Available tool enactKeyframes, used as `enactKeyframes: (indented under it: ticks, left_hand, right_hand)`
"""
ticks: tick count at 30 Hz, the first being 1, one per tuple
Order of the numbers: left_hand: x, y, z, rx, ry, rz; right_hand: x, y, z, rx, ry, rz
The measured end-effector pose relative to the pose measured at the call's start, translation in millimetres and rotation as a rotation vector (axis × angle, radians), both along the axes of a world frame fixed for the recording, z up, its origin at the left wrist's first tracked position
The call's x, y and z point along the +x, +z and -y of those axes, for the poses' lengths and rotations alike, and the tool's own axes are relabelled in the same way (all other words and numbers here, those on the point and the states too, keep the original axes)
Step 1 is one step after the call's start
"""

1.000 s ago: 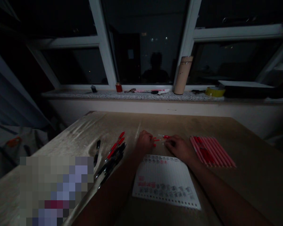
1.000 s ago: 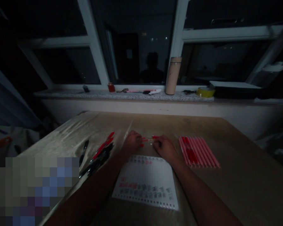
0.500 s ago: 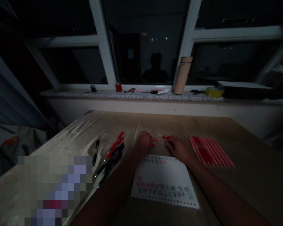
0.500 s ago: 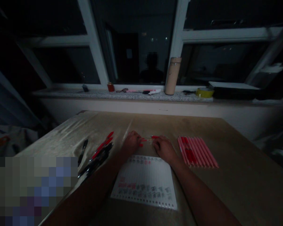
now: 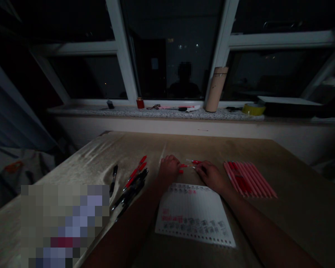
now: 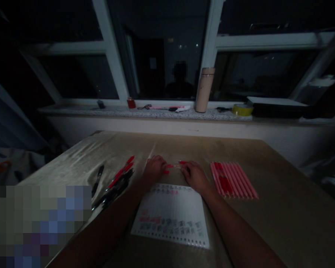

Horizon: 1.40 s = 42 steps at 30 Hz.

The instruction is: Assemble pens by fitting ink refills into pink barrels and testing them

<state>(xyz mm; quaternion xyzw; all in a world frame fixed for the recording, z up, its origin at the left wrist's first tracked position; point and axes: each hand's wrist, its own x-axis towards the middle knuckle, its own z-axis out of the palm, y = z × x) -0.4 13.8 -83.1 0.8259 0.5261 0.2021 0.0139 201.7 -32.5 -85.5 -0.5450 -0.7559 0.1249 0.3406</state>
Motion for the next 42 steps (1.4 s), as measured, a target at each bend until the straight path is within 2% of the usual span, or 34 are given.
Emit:
enactKeyframes:
  ticks: [12,21,26,36,42]
  left_hand:
    - [0.5,-1.6,-1.5,0.040,-0.008,-0.059]
    - [4.5,9.4,6.9,0.059,-0.262,0.102]
    - [3.4,7.9,6.3,0.056,-0.288,0.110]
    - [3.1,6.1,6.4,0.078,-0.373,0.121]
    - [-0.2,8.2,4.4,0.097,-0.377,0.159]
  right_hand:
    - [-0.2,-1.4,-1.2,0.004,0.008,0.000]
    - [0.4,0.5,1.3,0.001,0.012,-0.069]
    - [-1.6,6.5,4.6,0.031,0.042,-0.083]
    - [-2.1,4.0,4.6,0.083,0.091,-0.085]
    - [-2.6,10.1,6.8,0.058,0.085,-0.126]
